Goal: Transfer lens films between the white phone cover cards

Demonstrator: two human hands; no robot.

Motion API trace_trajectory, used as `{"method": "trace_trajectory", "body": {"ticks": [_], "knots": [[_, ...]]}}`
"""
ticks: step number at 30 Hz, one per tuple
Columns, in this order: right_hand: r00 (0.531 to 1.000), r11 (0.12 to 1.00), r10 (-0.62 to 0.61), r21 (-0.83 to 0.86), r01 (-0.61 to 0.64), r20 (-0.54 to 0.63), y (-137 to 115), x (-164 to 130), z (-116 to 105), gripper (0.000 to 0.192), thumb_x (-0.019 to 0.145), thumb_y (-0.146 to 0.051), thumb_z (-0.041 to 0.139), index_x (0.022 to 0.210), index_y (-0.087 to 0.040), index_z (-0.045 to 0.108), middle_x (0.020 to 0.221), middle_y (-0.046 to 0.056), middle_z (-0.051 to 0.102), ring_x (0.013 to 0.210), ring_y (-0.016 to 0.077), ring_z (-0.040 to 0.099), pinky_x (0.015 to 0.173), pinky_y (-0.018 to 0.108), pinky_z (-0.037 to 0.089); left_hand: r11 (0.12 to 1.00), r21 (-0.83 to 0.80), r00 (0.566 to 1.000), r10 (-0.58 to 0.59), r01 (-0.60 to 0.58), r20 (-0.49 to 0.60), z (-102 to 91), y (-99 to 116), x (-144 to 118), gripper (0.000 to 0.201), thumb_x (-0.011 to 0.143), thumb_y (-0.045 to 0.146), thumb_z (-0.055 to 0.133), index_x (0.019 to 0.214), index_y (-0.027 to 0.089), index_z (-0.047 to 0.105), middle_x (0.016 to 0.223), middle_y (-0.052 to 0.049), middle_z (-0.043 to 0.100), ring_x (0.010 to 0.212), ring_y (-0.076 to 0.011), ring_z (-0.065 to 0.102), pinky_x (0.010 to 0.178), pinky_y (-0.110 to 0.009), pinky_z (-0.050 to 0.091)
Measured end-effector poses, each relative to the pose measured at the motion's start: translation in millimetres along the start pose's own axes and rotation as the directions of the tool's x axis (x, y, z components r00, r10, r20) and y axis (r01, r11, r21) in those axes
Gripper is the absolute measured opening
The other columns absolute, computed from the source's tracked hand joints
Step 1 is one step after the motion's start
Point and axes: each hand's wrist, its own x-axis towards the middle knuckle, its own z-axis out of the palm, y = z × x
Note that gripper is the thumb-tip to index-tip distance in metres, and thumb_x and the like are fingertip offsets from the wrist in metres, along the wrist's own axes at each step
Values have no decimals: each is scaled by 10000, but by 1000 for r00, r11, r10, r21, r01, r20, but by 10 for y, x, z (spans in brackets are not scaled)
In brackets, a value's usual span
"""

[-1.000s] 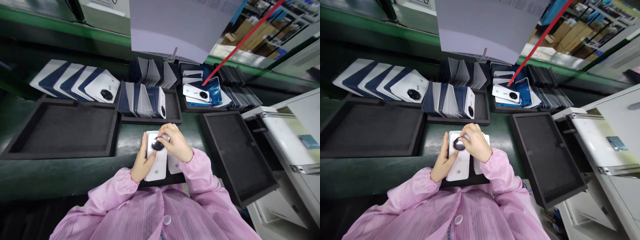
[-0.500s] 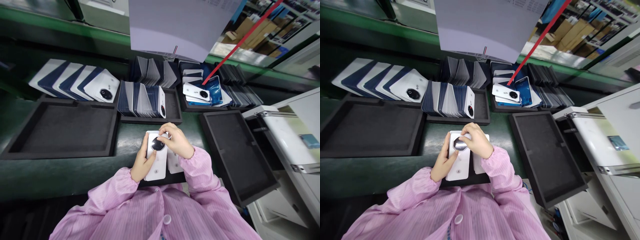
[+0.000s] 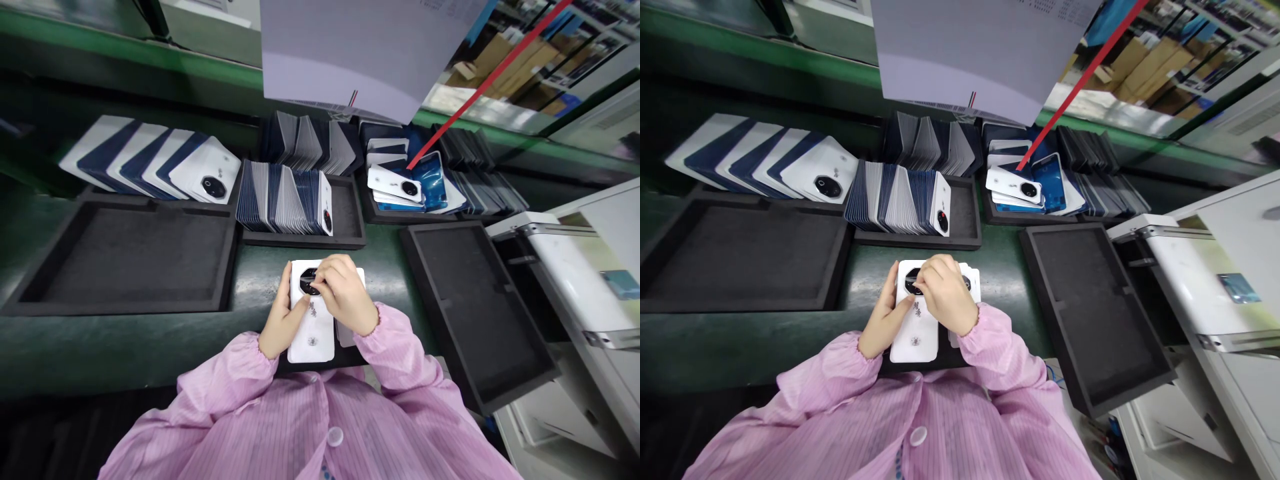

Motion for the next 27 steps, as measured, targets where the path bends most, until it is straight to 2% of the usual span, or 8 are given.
{"method": "trace_trajectory", "body": {"ticks": [6,13,21,27], "knots": [[979,983,-175,40,181,-108,31,-277,84,167,839,-45,579,906,-195,548,847,48,676,936,226,588,810,425,521,1000,-16,1000,11,-12,-27,7,19,-5,740,880,284,532,1502,240,133,1579,-58,201,1434,-214,242,1187,-371,193],[949,976,-123,137,168,-291,-18,-457,197,306,790,17,600,979,-221,564,858,40,700,883,208,639,723,394,553,998,18,997,58,-57,-42,14,43,-10,734,884,316,535,1501,227,149,1589,-67,163,1444,-208,215,1185,-336,195],[932,968,-157,138,211,-326,-49,-498,222,330,759,42,616,970,-208,577,845,54,712,788,190,655,654,359,540,999,0,997,54,-54,-51,15,49,-8,741,866,304,553,1497,235,169,1584,-72,183,1440,-228,222,1187,-360,187],[916,955,-206,133,264,-343,-73,-442,218,281,804,-23,602,998,-226,592,872,53,714,792,189,654,661,364,545,992,-122,999,-16,20,34,18,59,6,921,776,249,655,1504,249,90,1485,-108,391,1321,-256,438,1114,-409,338]]}}
